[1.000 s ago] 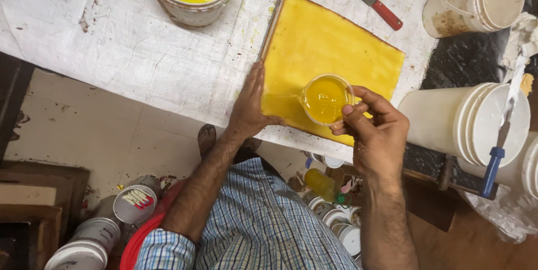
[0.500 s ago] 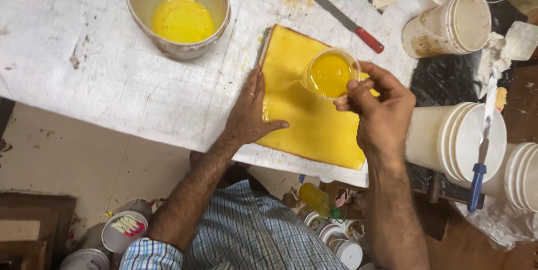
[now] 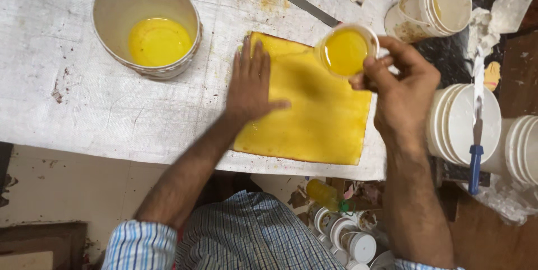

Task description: The person pours a yellow liquid onto a rectangular yellow sheet and spreads it by hand. Then, using a long knife, the person trims the edges of the sheet, collecting the trimmings and placing them into a container.

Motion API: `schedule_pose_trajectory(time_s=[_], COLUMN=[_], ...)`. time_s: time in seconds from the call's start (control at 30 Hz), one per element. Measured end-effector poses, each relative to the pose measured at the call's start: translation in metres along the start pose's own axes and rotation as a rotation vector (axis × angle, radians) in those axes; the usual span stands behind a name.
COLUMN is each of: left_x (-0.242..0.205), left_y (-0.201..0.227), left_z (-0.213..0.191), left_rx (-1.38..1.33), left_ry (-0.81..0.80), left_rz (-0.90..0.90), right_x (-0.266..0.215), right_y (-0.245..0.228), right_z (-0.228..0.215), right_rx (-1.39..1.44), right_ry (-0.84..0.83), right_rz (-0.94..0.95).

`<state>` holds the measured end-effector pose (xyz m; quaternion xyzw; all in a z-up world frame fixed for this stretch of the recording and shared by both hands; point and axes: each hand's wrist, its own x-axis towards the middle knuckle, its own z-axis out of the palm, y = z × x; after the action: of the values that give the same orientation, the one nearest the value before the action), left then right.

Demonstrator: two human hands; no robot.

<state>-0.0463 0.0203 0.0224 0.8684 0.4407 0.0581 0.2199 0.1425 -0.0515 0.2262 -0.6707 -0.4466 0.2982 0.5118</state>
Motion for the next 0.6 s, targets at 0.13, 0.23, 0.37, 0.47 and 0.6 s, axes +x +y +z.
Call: schedule_pose_trajectory(time_s=[0.13, 0.23, 0.37, 0.47, 0.6], left_x=[-0.079, -0.115, -0.105, -0.071, -0.009], left_y=[0.042, 0.061, 0.057, 0.038, 0.012], left_z=[0.016, 0.030, 0.039, 0.033, 0.013], left_rx=[0.149, 0.175, 0.096, 0.032, -0.042], left_ry=[-0.121, -0.171, -0.085, 0.010, 0.064], left_rz=[0.080, -0.001, -0.083, -0.084, -0.026], right_x=[-0.034, -0.048, -0.042, -0.022, 0.008], right_y=[-0.001, 0.003, 0.011, 0.013, 0.010], right_z=[-0.020, -0.026, -0.025, -0.019, -0.015], right_rx=[0.026, 0.031, -0.028, 0.007, -0.072], right_ry=[0.009, -0.006, -0.011, -0.015, 0.038], right_rz=[0.090, 0.166, 0.188, 0.099, 0.030])
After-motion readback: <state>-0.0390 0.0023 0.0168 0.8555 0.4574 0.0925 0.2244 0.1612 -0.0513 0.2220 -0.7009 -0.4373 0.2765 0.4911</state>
